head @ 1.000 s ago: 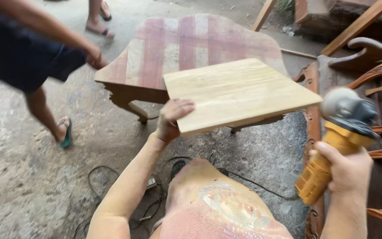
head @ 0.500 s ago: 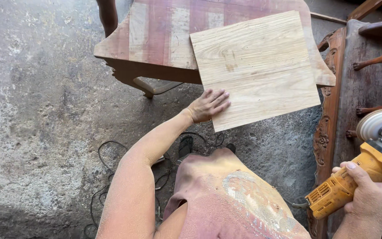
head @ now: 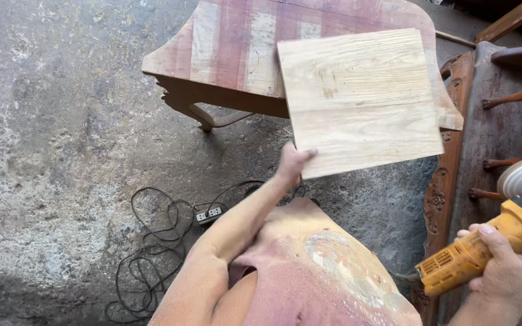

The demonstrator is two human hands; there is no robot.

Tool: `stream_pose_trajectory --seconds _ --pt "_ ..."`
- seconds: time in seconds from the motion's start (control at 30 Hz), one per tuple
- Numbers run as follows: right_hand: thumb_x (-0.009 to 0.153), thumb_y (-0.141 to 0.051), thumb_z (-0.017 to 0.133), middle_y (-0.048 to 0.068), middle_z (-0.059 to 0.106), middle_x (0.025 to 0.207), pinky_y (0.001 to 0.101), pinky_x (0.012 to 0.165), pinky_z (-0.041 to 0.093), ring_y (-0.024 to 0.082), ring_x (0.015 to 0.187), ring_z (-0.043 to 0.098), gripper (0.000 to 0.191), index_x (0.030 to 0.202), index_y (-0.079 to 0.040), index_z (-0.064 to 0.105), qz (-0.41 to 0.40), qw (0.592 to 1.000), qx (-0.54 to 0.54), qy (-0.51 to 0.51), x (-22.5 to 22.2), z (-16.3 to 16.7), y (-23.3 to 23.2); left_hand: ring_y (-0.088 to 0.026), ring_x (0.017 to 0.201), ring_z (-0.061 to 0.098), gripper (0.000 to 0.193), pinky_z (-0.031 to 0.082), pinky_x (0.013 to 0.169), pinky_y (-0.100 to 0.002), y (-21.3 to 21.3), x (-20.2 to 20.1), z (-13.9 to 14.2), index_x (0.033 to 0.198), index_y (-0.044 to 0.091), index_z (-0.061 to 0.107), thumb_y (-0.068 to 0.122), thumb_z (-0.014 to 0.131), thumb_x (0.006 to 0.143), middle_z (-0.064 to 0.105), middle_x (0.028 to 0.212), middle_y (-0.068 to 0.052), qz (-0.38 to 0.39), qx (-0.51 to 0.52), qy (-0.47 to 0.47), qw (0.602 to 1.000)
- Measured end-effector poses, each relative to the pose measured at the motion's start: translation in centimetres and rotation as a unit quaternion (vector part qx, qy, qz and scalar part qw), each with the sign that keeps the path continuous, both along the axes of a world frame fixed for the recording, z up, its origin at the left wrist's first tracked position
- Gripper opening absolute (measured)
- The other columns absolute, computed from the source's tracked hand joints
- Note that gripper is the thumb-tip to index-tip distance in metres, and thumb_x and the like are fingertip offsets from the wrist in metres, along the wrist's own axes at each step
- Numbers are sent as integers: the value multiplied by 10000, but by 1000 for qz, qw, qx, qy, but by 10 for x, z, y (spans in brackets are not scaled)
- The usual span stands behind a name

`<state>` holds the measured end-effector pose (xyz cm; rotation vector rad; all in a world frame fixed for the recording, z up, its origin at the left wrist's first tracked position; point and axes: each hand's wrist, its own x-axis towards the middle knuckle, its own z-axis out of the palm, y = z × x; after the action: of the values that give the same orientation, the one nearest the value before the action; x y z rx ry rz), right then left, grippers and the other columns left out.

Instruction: The person uses an angle grinder with a sanding disc to sand a square wooden board resting on a work table. They sand the board's face, lift and flip the board to sand its edges and underside, reposition it on the table, and continue sanding the surface and edges throughout the episode.

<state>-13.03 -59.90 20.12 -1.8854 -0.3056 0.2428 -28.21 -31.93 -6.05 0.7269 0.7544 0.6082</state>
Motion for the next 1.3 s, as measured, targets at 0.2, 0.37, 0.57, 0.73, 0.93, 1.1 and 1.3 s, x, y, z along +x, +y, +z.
stream_pose_trajectory --seconds 0.2,0.37,0.57,0.73,0.93,1.1,1.3 --pt "951 66 712 149 677 986 393 781 660 264 866 745 314 1234 65 576 1 999 34 -26 14 10 13 -212 942 728 453 649 853 -351 152 -23 154 1178 -41 603 67 710 751 732 1009 -120 -103 296 -2 950" --pt "917 23 738 132 678 1010 392 737 647 251 844 740 354 1233 63 584 -41 998 42 2 10 30 20 -321 794 700 291 573 720 -464 205 -26 343 935 -49 639 138 809 789 688 833 -188 -196 693 261 643" --pt "862 26 744 125 687 984 391 732 633 242 821 727 415 1251 43 599 -5 993 116 23 7 37 22 -244 617 668 101 568 520 -429 165 19 404 886 30 673 -13 652 797 652 690 -104 -311 785 346 409" --pt "820 48 746 154 714 990 384 769 622 234 842 727 444 1242 62 608 62 993 99 2 1 36 27 -202 495 647 237 491 404 -394 167 4 350 1010 14 643 240 711 1032 675 698 -72 -222 815 313 433" --pt "730 15 791 156 734 996 392 754 637 227 880 743 508 1208 39 622 140 989 38 30 -10 60 49 -170 941 730 514 659 749 -263 123 -21 255 1144 17 540 361 845 915 711 984 -93 134 648 -36 749" --pt "687 -57 831 138 734 973 396 761 637 215 862 740 495 1135 13 632 233 970 -64 33 -19 74 69 -222 1048 752 368 652 879 -334 86 -7 192 1091 67 668 170 893 820 751 1129 -113 75 620 -27 781" --pt "644 -191 890 100 735 937 383 750 656 201 804 754 585 1136 -54 605 327 921 -209 41 -39 56 94 -215 1056 767 329 633 892 -344 68 7 155 1074 74 682 122 901 832 769 1112 -90 71 630 -26 773"
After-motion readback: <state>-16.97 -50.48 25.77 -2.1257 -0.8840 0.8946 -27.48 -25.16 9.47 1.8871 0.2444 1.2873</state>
